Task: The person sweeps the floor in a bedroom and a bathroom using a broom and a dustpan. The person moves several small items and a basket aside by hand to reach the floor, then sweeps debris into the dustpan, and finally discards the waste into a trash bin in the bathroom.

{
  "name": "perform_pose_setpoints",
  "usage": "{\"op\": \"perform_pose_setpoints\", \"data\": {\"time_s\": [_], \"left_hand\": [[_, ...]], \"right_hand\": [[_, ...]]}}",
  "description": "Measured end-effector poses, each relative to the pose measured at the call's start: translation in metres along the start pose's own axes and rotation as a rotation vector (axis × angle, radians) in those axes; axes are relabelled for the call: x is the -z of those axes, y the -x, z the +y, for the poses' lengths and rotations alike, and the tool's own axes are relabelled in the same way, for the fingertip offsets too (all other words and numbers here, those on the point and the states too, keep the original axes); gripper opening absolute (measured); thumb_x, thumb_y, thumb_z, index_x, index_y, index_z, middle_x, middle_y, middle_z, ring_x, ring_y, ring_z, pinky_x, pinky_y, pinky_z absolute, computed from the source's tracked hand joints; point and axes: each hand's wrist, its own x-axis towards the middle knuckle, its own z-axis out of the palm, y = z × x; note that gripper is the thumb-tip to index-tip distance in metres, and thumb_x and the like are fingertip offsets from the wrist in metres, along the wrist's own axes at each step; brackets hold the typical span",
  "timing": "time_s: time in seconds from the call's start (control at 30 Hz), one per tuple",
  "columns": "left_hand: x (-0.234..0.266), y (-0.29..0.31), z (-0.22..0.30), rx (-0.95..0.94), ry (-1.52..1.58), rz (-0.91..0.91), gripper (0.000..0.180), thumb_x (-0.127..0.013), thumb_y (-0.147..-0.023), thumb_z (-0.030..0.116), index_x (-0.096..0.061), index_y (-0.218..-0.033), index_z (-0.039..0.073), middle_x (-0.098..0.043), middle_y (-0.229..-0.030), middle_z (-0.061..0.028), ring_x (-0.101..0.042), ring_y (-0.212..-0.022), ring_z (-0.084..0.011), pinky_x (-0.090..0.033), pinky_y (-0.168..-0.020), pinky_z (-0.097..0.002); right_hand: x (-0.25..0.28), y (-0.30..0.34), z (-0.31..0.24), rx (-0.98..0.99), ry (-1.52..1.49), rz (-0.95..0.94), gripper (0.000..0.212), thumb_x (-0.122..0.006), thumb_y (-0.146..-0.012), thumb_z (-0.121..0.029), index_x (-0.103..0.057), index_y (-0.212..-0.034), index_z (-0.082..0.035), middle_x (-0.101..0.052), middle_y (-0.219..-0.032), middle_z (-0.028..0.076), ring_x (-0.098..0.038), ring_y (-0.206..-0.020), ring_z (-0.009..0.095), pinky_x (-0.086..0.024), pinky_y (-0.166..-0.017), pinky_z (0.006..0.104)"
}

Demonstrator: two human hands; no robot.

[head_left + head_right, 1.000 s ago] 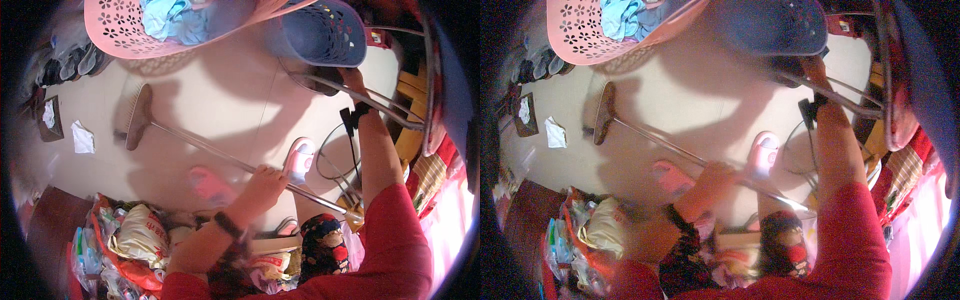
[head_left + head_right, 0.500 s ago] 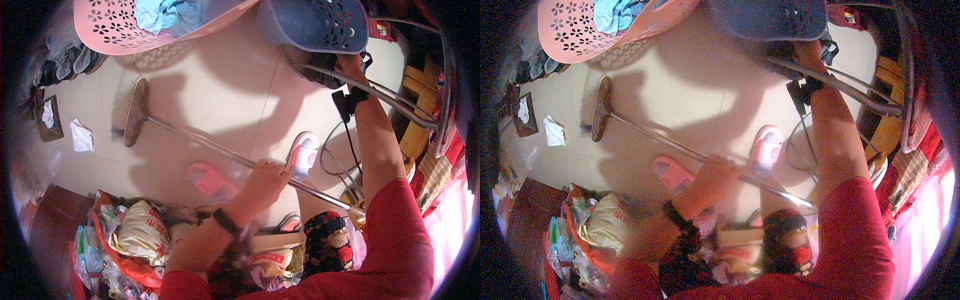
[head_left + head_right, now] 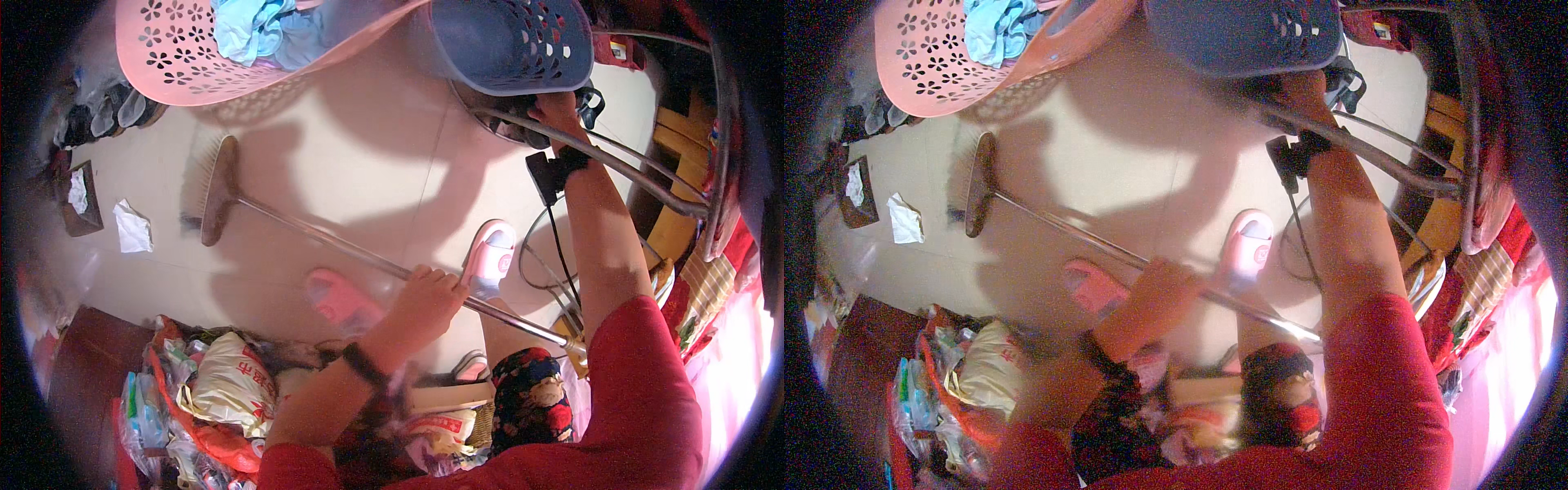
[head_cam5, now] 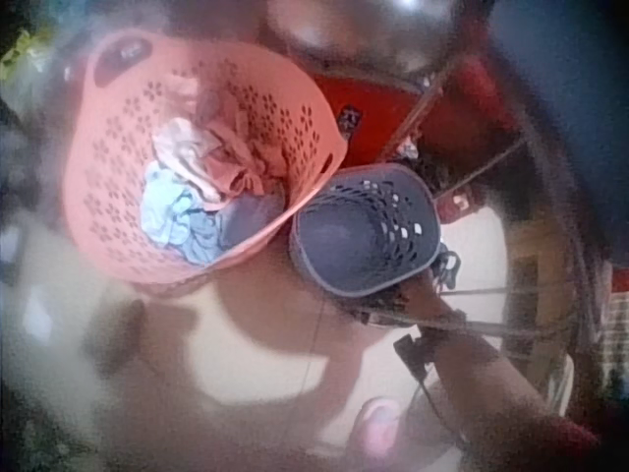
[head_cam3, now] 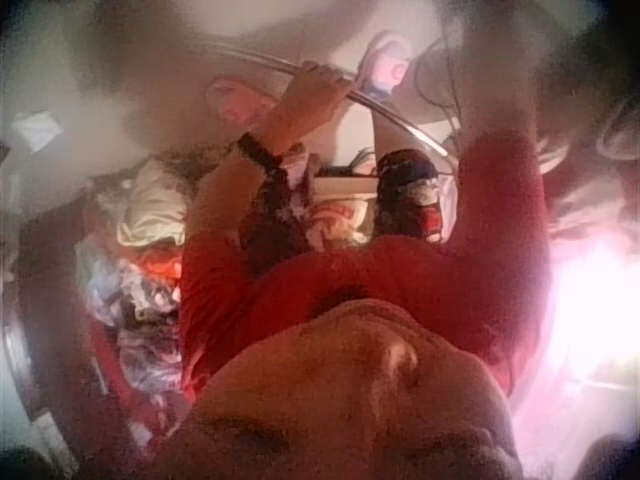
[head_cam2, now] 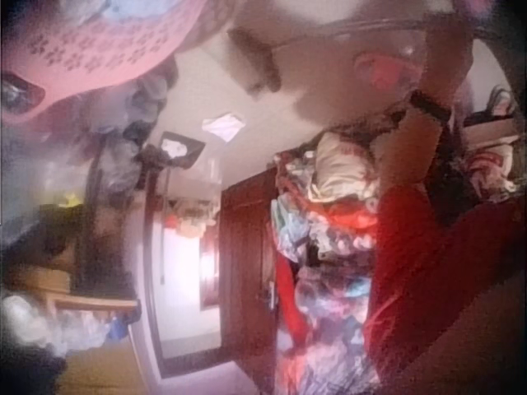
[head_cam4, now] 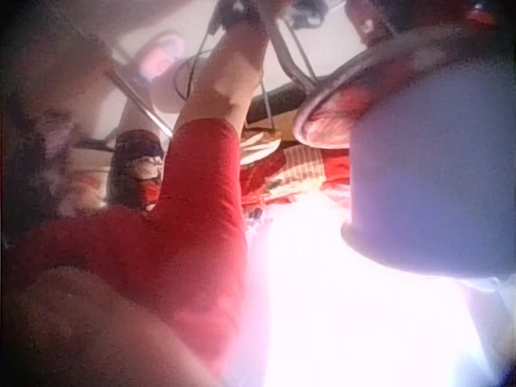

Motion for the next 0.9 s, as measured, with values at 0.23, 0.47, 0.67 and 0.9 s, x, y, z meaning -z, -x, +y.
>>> {"op": "perform_pose_setpoints", "data": {"time_s": [0.23,0.47,0.67,0.9], "left_hand": [[0.0,-0.002,0.001,0.002,-0.018,-0.017,0.022,-0.056,-0.075,0.009,-0.06,-0.097,0.008,-0.062,-0.089,-0.0058,-0.058,-0.089,-0.0207,-0.038,-0.08,-0.0367],[-0.004,0.005,-0.002,-0.005,0.022,0.008,0.022,-0.055,-0.076,0.01,-0.06,-0.098,0.007,-0.062,-0.09,-0.005,-0.058,-0.088,-0.0197,-0.038,-0.081,-0.0358],[-0.008,0.0,-0.002,-0.003,0.03,0.057,0.025,-0.055,-0.076,0.01,-0.06,-0.1,0.007,-0.061,-0.088,-0.0035,-0.057,-0.088,-0.0182,-0.037,-0.08,-0.0358],[-0.005,0.001,-0.004,-0.007,0.026,0.021,0.025,-0.057,-0.074,0.01,-0.059,-0.099,0.008,-0.062,-0.089,-0.0043,-0.059,-0.087,-0.0188,-0.037,-0.08,-0.0362]], "right_hand": [[0.046,0.004,0.028,0.109,0.246,0.152,0.032,-0.062,-0.084,-0.038,-0.055,-0.08,-0.007,-0.053,-0.061,0.003,-0.051,-0.051,0.012,-0.044,-0.044,0.0275],[0.031,-0.008,0.058,0.684,0.485,0.135,0.023,-0.06,-0.086,-0.03,-0.059,-0.091,-0.007,-0.056,-0.062,0.003,-0.052,-0.049,0.011,-0.042,-0.042,0.0246],[0.014,-0.023,0.053,0.656,0.698,-0.308,0.027,-0.057,-0.086,-0.028,-0.059,-0.105,-0.009,-0.063,-0.074,0.01,-0.06,-0.06,0.019,-0.049,-0.053,0.0317],[-0.008,0.004,0.021,0.604,1.119,0.047,0.037,-0.055,-0.085,-0.031,-0.056,-0.113,-0.006,-0.06,-0.107,0.02,-0.058,-0.099,0.038,-0.046,-0.086,0.042]]}}
